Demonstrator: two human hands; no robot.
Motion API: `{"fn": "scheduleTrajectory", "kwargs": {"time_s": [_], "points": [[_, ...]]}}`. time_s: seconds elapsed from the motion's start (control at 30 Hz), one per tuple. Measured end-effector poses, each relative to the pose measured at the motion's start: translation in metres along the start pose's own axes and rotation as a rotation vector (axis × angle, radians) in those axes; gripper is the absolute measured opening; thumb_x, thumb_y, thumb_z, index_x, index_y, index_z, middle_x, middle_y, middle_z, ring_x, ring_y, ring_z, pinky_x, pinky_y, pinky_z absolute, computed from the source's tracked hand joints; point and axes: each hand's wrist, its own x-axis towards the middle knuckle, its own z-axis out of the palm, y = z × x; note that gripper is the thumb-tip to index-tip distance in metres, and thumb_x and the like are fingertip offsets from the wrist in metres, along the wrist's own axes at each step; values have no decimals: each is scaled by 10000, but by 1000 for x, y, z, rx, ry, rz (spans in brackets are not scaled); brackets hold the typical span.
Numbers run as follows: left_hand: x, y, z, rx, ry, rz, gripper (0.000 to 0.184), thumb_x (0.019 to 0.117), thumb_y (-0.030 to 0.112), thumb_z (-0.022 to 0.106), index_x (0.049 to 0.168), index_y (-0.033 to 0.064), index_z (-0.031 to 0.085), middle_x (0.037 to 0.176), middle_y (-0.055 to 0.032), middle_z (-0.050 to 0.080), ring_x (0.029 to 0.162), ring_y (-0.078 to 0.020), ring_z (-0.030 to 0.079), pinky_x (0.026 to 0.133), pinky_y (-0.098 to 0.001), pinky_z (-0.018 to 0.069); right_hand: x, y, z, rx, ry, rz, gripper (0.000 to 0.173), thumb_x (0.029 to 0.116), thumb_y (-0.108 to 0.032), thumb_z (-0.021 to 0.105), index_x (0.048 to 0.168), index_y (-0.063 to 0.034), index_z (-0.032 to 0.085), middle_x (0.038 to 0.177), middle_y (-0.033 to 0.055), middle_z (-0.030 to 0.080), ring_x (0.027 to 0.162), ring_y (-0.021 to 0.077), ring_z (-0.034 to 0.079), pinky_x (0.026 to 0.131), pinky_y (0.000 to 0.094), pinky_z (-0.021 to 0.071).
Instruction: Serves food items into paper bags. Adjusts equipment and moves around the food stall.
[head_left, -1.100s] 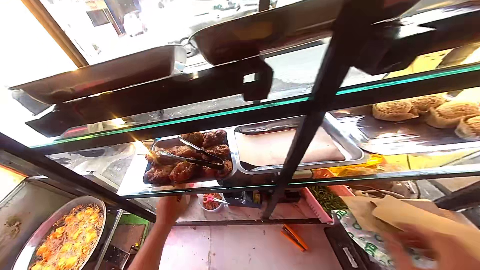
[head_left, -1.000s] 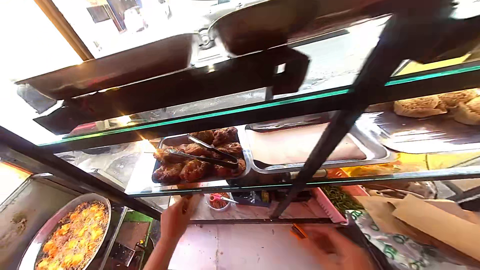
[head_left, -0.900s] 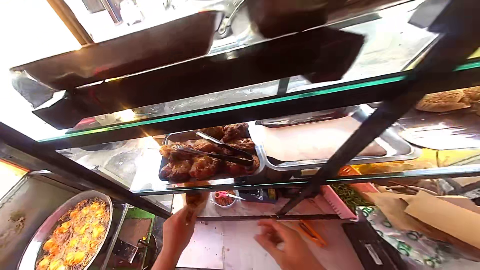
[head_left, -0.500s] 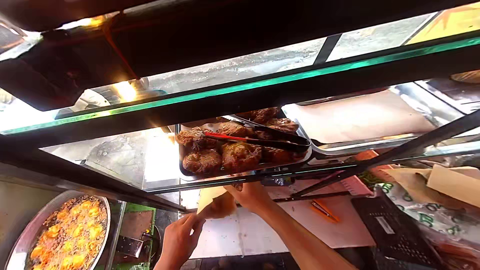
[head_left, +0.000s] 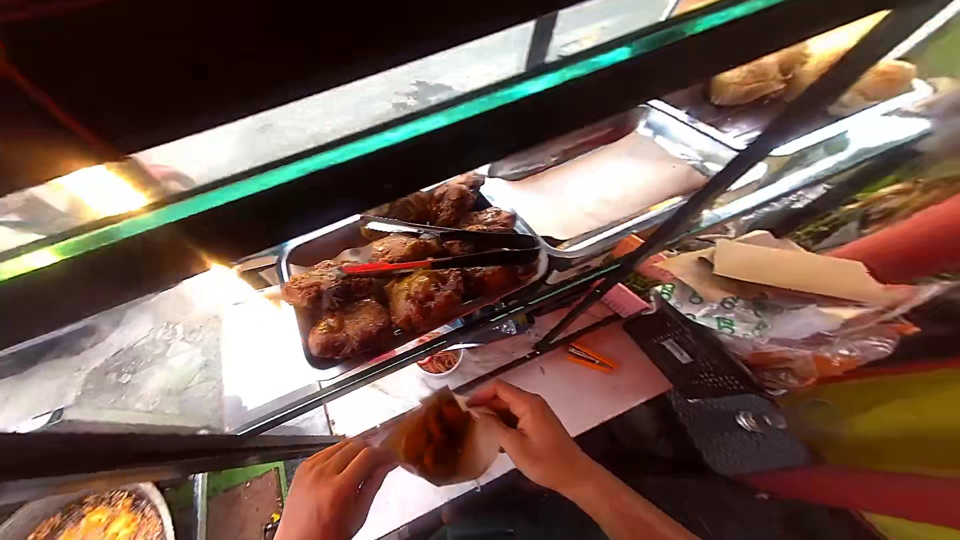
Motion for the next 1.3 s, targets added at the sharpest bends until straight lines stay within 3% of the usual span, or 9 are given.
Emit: {"fn": "scheduleTrajectory", "kwargs": {"time_s": [0.07,0.37,0.53,0.7,0.83,0.93,1.03,1.23,1.3], "points": [[13,4,20,-63,-68,51,180,1034,356,606,1018,222,726,911,50,721,836,-73,696,711,-273,587,-23,11,-21,5,78,79,180,1026,-255,613,1105,-119,701,863,-20,738,707,72,692,610,263,593],[110,42,129,-68,-96,63,249,1067,372,519,1058,228,722,919,53,708,775,-83,688,656,-312,592,-47,46,-114,17,324,275,167,1000,-251,637,1048,-101,692,825,11,733,608,141,699,530,317,618],[150,59,163,37,-283,-234,288,1060,307,457,1203,243,699,1128,3,712,879,-164,720,728,-423,613,-14,80,-157,-138,85,338,294,997,-357,614,1143,-105,655,912,27,723,686,139,710,644,352,636],[151,80,165,-110,-267,-379,273,1018,269,523,1228,253,697,1160,13,677,891,-100,693,774,-344,620,-10,81,-195,-274,-111,264,596,930,-655,613,1296,-186,635,835,11,673,718,168,656,716,422,586],[130,100,173,-209,-154,-337,240,986,198,554,1155,203,724,1160,17,688,876,-68,694,742,-291,629,-8,83,-213,-358,-245,199,587,942,-646,603,1298,-181,636,808,30,669,715,201,658,719,449,579],[118,112,174,-263,-61,-289,224,978,189,561,1114,194,738,1204,9,680,880,-55,693,716,-259,625,4,73,-208,-362,-235,58,517,983,-590,581,1268,-166,659,849,35,660,743,192,645,727,416,573],[113,118,173,-287,12,-276,187,968,190,599,1090,180,740,1195,7,682,861,-53,696,692,-246,631,40,54,-181,-302,-311,-49,477,1044,-489,524,1348,-132,611,1078,87,669,889,198,666,821,394,586],[103,115,167,-329,-5,-258,164,1000,285,634,1099,208,739,1174,31,682,794,-31,678,677,-234,621,142,50,-96,-547,-209,187,501,1024,-347,527,1449,-80,527,1278,173,664,1183,340,651,1006,559,520],[98,112,163,-382,-14,-256,181,1001,278,648,1150,205,720,1144,34,694,781,-39,687,677,-248,631,163,58,-80,-631,-141,173,398,1000,-310,577,1324,-80,603,1194,159,696,1129,340,674,944,585,539]]}}
